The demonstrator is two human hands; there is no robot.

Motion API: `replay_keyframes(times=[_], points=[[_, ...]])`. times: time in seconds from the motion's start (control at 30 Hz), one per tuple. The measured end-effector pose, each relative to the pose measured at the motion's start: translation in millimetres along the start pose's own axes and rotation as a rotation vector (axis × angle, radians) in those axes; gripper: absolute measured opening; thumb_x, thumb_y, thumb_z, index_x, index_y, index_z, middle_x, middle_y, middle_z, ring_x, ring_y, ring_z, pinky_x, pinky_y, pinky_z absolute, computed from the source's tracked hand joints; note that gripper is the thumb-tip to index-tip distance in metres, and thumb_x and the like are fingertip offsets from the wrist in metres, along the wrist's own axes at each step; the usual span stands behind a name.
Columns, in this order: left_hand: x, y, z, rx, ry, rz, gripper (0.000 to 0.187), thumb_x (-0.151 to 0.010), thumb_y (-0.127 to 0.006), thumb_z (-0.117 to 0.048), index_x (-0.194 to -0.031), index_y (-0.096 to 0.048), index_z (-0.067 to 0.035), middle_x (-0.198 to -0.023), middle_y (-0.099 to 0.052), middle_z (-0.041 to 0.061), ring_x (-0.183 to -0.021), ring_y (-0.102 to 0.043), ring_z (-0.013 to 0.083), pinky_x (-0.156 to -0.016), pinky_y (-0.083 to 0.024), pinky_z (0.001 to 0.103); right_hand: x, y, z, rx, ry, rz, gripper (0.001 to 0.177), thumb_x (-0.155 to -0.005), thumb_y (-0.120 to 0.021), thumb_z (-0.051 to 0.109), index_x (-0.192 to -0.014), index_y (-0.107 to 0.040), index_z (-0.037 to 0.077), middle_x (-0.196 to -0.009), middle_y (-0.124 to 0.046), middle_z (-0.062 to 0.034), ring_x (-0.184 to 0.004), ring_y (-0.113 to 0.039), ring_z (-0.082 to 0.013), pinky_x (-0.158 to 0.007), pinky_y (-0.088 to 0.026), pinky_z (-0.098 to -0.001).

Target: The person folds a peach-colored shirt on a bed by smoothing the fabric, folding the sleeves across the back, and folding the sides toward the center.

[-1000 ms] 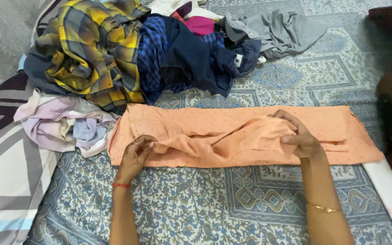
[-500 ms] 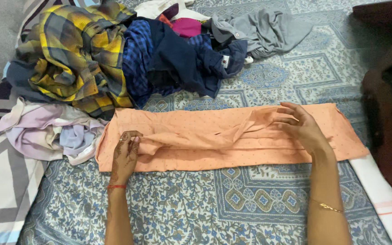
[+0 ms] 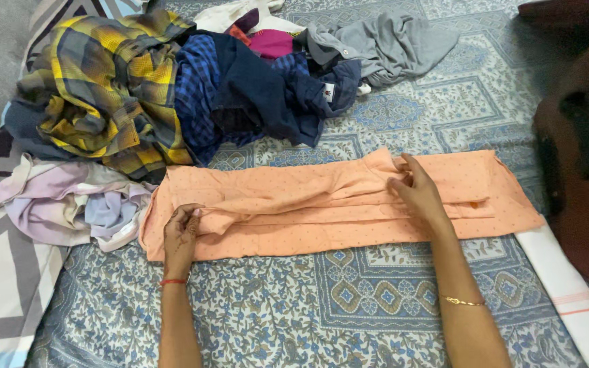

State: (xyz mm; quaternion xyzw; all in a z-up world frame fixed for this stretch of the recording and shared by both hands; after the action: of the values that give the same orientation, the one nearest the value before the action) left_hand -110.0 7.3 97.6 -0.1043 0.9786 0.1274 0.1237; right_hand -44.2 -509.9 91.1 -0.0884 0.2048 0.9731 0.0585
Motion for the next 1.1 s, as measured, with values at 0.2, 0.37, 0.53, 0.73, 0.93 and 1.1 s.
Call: replay_keyframes(times=[0.2, 0.37, 0.53, 0.73, 0.93, 1.1], points=[[5.9, -0.6, -1.3, 0.096, 0.101, -0.051, 0.023, -0.103, -0.063, -0.018, -0.119, -0.067, -0.002, -0.095, -0.061, 0.000, -0.083, -0.054, 0.0054, -0.066, -0.049, 0.019, 4.6, 1.3, 8.6, 0.018, -0.259, -0.033, 0.037, -0.090, -0.082, 0.023, -0.112, -0.074, -0.007, -0.109, -0.060, -0.0220, -0.088, -0.057, -0.0219, -0.072, -0.048, -0.0341], [7.1, 0.4, 8.7, 0.063, 0.068, -0.041, 0.018, -0.105, -0.062, -0.020, -0.107, -0.066, -0.002, -0.092, -0.061, -0.003, -0.082, -0.051, 0.0041, -0.069, -0.044, 0.020, 7.6, 13.1, 15.9, 0.578, 0.613, -0.309, 0.021, -0.077, -0.089, 0.021, -0.090, -0.077, 0.009, -0.136, -0.065, -0.0266, -0.112, -0.057, -0.0419, -0.093, -0.052, -0.0368], [10.5, 6.0, 18.5, 0.153, 0.022, -0.029, 0.017, -0.106, -0.062, -0.021, -0.105, -0.064, -0.004, -0.091, -0.059, -0.005, -0.082, -0.049, 0.0029, -0.072, -0.040, 0.019, 2.8, 41.6, -19.6, -0.605, -0.165, 0.155, 0.034, -0.088, -0.077, 0.016, -0.114, -0.068, -0.003, -0.106, -0.073, -0.0128, -0.092, -0.072, -0.0184, -0.082, -0.059, -0.0374], [12.6, 7.2, 14.0, 0.184, 0.027, -0.025, 0.017, -0.103, -0.065, -0.021, -0.104, -0.065, -0.004, -0.091, -0.062, -0.004, -0.080, -0.050, 0.0023, -0.070, -0.042, 0.019, 11.0, 79.9, -42.0, -0.944, -0.114, 0.168, 0.037, -0.093, -0.070, 0.010, -0.126, -0.065, -0.006, -0.113, -0.073, -0.0148, -0.098, -0.073, -0.0208, -0.087, -0.059, -0.0357], [11.6, 6.8, 5.9, 0.080, 0.058, -0.071, 0.017, -0.103, -0.066, -0.022, -0.104, -0.067, -0.005, -0.089, -0.060, -0.005, -0.076, -0.049, 0.0025, -0.066, -0.040, 0.020, 14.7, 85.7, -51.5, -0.839, -0.202, 0.261, 0.047, -0.085, -0.071, 0.010, -0.128, -0.064, -0.006, -0.117, -0.073, -0.0152, -0.104, -0.073, -0.0216, -0.092, -0.057, -0.0365], [1.1, 8.5, -4.1, 0.094, 0.031, 0.013, 0.018, -0.101, -0.069, -0.020, -0.104, -0.071, -0.002, -0.093, -0.064, -0.004, -0.084, -0.055, 0.0039, -0.073, -0.044, 0.020, 25.5, 103.5, -86.6, -1.078, 0.049, 0.432, 0.051, -0.082, -0.079, 0.008, -0.127, -0.064, -0.011, -0.122, -0.072, -0.0208, -0.110, -0.072, -0.0297, -0.098, -0.057, -0.0441]])
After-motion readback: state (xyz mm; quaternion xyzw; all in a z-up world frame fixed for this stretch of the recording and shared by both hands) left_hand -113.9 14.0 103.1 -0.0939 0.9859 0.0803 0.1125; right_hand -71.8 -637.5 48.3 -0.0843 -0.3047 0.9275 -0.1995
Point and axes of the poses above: each hand's wrist, its own x-axis away from the middle knuckle, its own y-axis out of the back of the hand, z = x × y, the point moved 1 cm from there along -x, towards the middle knuckle
